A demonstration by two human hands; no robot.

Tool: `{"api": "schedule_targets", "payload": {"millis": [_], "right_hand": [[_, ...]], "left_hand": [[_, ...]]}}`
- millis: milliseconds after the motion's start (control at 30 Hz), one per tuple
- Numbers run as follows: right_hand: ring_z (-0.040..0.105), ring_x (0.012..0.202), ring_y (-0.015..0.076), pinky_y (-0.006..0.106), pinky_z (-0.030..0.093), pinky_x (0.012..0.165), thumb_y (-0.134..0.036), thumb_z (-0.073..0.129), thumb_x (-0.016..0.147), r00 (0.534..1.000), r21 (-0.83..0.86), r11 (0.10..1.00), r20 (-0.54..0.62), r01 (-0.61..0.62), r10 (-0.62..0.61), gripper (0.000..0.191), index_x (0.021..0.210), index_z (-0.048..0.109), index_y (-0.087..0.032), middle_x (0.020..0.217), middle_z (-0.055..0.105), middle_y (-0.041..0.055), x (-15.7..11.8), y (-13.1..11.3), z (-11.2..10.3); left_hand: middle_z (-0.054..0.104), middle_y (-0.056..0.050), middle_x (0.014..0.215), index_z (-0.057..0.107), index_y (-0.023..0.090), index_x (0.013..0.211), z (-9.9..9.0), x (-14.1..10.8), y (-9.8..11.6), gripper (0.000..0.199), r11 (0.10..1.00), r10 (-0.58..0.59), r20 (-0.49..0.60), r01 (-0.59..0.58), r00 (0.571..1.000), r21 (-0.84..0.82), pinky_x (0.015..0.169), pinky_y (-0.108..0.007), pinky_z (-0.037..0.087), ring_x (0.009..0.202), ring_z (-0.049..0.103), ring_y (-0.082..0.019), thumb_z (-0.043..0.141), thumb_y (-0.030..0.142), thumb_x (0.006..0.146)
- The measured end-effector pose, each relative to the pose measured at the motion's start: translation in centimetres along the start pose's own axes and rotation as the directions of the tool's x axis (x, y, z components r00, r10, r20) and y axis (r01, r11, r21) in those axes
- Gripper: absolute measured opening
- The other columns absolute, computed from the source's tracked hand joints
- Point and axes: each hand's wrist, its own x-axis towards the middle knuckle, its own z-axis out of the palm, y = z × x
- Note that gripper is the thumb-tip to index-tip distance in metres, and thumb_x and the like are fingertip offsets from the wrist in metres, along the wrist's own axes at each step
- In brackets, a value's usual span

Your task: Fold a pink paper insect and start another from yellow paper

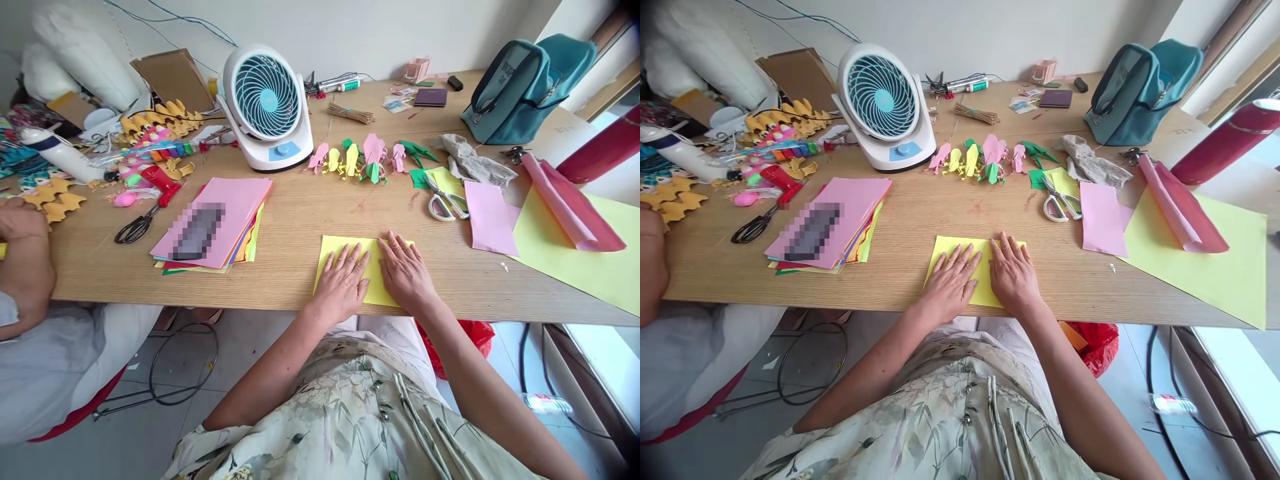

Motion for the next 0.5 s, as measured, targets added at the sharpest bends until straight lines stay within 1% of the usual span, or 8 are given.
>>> {"api": "schedule_targets", "payload": {"millis": [133, 300, 400, 500], "right_hand": [[0.035, 0.144, 0.0287, 0.047, 0.028, 0.116, -0.027, 0.030, 0.100, 1.000, 0.011, 1.000, 0.001, -0.004, 0.004, 0.051, 0.147, 0.043, -0.013, 0.157, 0.035, 0.0126, 0.0, 0.0, -0.1], [0.034, 0.144, 0.0295, 0.047, 0.027, 0.117, -0.027, 0.030, 0.099, 1.000, 0.013, 1.000, 0.014, -0.012, 0.012, 0.051, 0.146, 0.043, -0.012, 0.157, 0.035, 0.0129, 0.0, 0.0, -0.1], [0.035, 0.143, 0.0294, 0.046, 0.028, 0.116, -0.027, 0.031, 0.099, 1.000, 0.018, 1.000, -0.007, -0.005, 0.005, 0.050, 0.146, 0.044, -0.012, 0.156, 0.036, 0.0131, -0.1, 0.0, -0.1], [0.036, 0.143, 0.0287, 0.046, 0.029, 0.116, -0.026, 0.032, 0.098, 0.999, 0.024, 1.000, -0.035, -0.007, 0.008, 0.050, 0.145, 0.045, -0.013, 0.156, 0.037, 0.0133, -0.1, -0.1, 0.1]], "left_hand": [[0.019, -0.003, 0.163, 0.024, 0.023, 0.155, -0.4, -1.1, -1.5, 0.056, 0.998, -0.059, 0.018, 0.059, 0.998, 0.017, 0.121, -0.048, 0.019, 0.150, 0.017, -0.024, 0.025, 0.036, 0.100], [0.019, -0.004, 0.163, 0.020, 0.022, 0.155, -0.7, -2.6, -3.6, 0.057, 0.987, -0.149, 0.028, 0.147, 0.988, 0.060, 0.120, -0.055, 0.018, 0.150, 0.017, -0.026, 0.021, 0.038, 0.101], [0.019, -0.006, 0.163, 0.021, 0.019, 0.155, -0.8, -3.7, -5.1, 0.057, 0.969, -0.235, 0.036, 0.231, 0.971, 0.088, 0.119, -0.058, 0.018, 0.150, 0.018, -0.028, 0.018, 0.038, 0.101], [0.021, -0.009, 0.162, 0.022, 0.018, 0.155, -1.6, -4.2, -5.6, 0.058, 0.950, -0.288, 0.012, 0.284, 0.957, 0.128, 0.117, -0.062, 0.017, 0.149, 0.019, -0.030, 0.020, 0.038, 0.101]]}}
